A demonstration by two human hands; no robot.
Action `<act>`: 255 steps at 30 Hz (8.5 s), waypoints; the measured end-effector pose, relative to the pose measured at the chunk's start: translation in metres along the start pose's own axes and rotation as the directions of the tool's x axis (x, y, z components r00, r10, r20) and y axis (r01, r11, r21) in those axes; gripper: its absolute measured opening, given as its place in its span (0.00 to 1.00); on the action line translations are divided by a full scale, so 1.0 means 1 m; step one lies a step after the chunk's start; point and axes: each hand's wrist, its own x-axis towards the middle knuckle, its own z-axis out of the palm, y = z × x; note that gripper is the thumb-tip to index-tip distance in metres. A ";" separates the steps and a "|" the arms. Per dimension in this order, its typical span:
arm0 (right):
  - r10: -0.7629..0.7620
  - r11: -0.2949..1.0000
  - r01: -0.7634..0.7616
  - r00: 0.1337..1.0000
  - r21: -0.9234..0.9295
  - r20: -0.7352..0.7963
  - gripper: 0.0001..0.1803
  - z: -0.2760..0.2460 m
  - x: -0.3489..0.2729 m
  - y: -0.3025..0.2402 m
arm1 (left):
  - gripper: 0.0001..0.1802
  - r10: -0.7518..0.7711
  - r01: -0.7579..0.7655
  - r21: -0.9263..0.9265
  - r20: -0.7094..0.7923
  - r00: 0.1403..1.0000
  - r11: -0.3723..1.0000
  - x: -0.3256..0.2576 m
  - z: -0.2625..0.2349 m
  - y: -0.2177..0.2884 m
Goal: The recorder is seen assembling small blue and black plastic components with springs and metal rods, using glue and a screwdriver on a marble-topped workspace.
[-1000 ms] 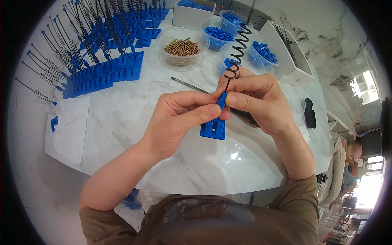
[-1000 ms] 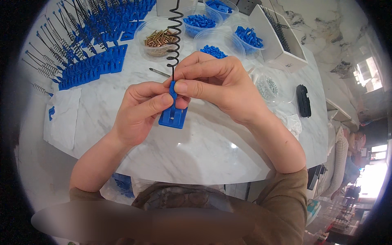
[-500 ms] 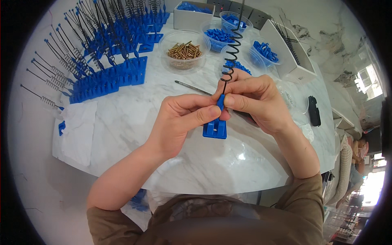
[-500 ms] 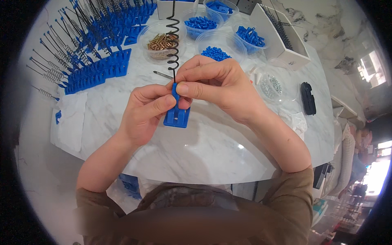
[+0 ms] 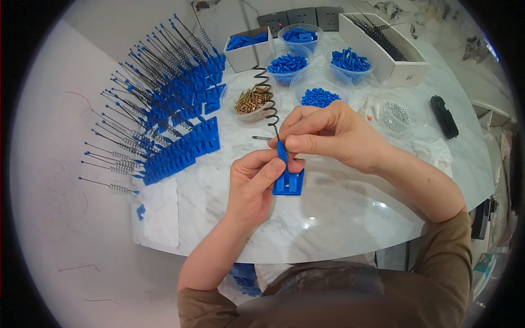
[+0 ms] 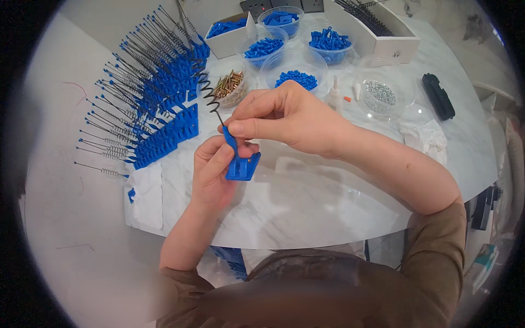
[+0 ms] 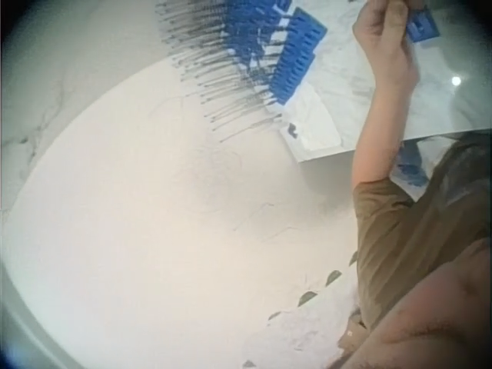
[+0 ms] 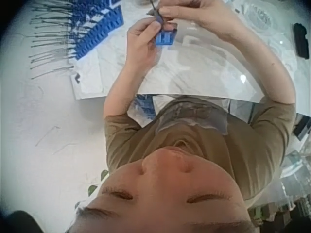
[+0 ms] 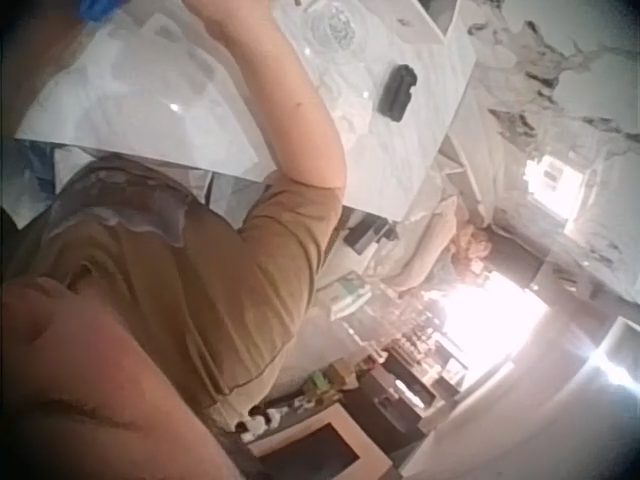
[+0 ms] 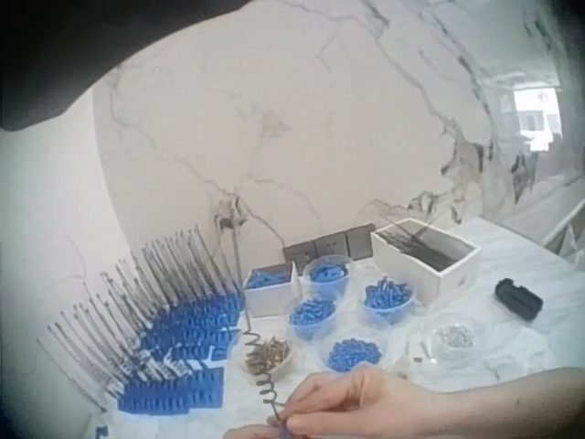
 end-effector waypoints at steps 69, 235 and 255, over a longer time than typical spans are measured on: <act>-0.141 0.979 0.145 0.989 -0.144 0.040 0.09 0.005 -0.001 0.007 | 0.12 -0.194 0.246 -0.309 0.189 0.963 0.919 -0.002 -0.010 0.003; -0.388 0.265 -0.193 0.876 -0.945 -0.288 0.10 -0.005 -0.155 -0.020 | 0.35 0.310 -0.439 0.491 0.325 0.893 0.752 -0.010 0.024 0.012; -0.552 0.455 0.251 0.833 -0.854 -0.049 0.14 0.029 -0.072 0.026 | 0.33 0.232 -0.410 0.670 0.343 0.910 0.619 -0.014 0.023 -0.002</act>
